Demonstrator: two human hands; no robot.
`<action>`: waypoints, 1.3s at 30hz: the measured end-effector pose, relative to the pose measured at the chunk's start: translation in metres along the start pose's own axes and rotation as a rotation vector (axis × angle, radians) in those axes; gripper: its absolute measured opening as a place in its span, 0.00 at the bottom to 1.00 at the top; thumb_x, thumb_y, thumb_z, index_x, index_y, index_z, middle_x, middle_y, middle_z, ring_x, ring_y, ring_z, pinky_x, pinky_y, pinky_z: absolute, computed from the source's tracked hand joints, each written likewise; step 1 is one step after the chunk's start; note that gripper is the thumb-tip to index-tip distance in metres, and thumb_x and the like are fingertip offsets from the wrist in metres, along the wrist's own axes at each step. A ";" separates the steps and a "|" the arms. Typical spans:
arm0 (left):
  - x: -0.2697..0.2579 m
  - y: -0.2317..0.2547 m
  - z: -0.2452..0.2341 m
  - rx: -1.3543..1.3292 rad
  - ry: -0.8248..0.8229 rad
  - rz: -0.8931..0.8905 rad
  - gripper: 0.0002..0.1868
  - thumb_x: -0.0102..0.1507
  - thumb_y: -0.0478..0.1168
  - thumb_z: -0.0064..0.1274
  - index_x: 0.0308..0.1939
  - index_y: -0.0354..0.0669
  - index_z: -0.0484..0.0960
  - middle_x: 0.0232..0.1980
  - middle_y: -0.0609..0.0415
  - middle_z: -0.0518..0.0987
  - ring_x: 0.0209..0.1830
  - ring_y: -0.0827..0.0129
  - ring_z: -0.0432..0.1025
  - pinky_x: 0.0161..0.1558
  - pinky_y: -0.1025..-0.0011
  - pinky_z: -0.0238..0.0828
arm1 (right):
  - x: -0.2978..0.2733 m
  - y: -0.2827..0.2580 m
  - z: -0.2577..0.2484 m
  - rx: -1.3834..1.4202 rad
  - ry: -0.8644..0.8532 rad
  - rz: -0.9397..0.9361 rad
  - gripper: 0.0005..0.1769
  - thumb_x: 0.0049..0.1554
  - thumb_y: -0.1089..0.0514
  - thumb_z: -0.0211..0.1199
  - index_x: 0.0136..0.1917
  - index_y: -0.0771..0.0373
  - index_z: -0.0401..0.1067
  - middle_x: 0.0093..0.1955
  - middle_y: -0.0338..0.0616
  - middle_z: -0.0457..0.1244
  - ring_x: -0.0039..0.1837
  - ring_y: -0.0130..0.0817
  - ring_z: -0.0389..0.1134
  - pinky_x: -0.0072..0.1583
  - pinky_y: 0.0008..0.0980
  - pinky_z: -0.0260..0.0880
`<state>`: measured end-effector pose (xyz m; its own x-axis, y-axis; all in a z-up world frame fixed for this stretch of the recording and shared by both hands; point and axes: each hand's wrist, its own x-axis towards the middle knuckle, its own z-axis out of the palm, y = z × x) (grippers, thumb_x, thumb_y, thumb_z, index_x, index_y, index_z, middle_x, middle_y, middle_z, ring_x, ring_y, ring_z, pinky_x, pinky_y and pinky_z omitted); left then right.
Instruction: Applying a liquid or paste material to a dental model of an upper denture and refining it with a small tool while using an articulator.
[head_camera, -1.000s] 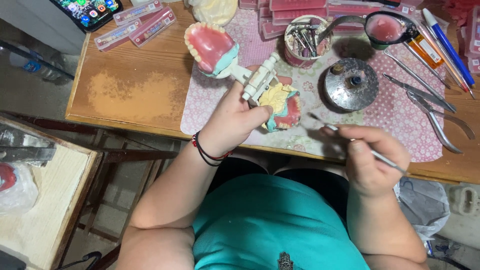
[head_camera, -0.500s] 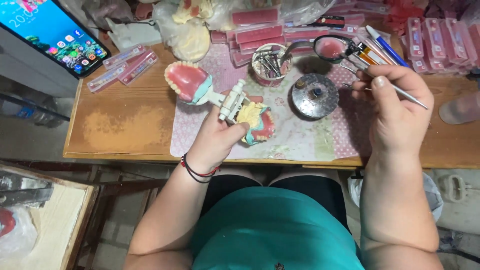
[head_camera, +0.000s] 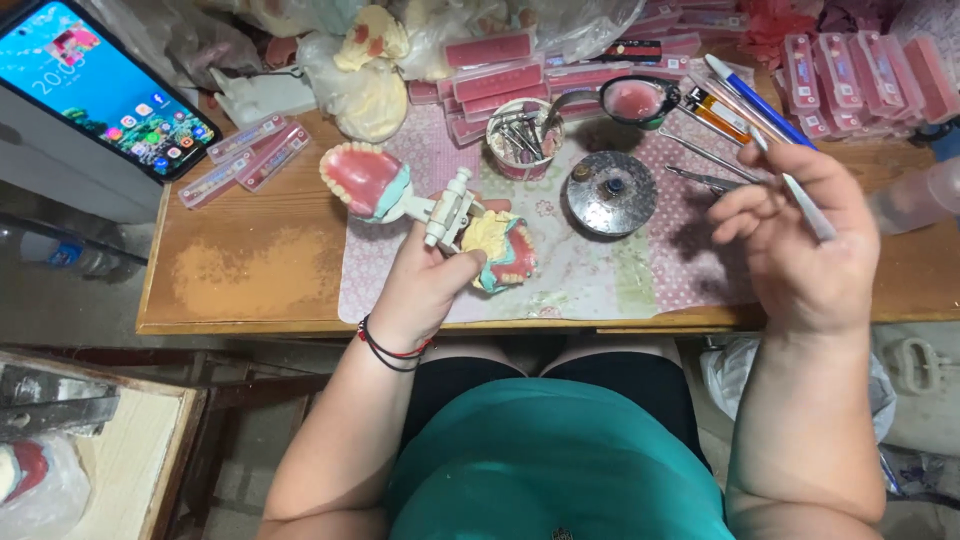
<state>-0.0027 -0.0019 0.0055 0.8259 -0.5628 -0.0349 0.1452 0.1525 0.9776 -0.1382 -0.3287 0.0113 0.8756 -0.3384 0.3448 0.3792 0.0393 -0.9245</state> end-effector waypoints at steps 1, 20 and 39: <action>-0.001 -0.002 -0.001 0.002 -0.007 -0.003 0.26 0.61 0.26 0.48 0.65 0.34 0.74 0.49 0.51 0.82 0.47 0.69 0.77 0.49 0.70 0.78 | -0.003 -0.004 -0.003 -0.001 0.007 0.000 0.35 0.58 0.55 0.66 0.75 0.64 0.60 0.75 0.60 0.59 0.58 0.45 0.72 0.54 0.30 0.79; -0.004 -0.015 0.006 -0.211 -0.133 0.254 0.31 0.69 0.36 0.47 0.74 0.33 0.56 0.74 0.31 0.68 0.73 0.48 0.67 0.75 0.52 0.65 | -0.018 -0.001 -0.056 -1.004 0.582 -0.617 0.12 0.65 0.75 0.68 0.56 0.69 0.67 0.55 0.54 0.61 0.58 0.50 0.63 0.64 0.47 0.61; -0.015 -0.013 -0.009 -0.180 -0.138 0.372 0.51 0.68 0.57 0.58 0.82 0.36 0.46 0.75 0.37 0.68 0.75 0.52 0.67 0.76 0.54 0.69 | -0.070 0.014 0.049 -0.362 0.065 0.059 0.35 0.52 0.57 0.71 0.69 0.66 0.62 0.64 0.47 0.63 0.63 0.34 0.67 0.70 0.33 0.68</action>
<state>-0.0123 0.0123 -0.0086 0.7609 -0.5444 0.3532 -0.0461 0.4976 0.8662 -0.1795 -0.2580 -0.0174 0.8675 -0.4047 0.2891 0.1885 -0.2705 -0.9441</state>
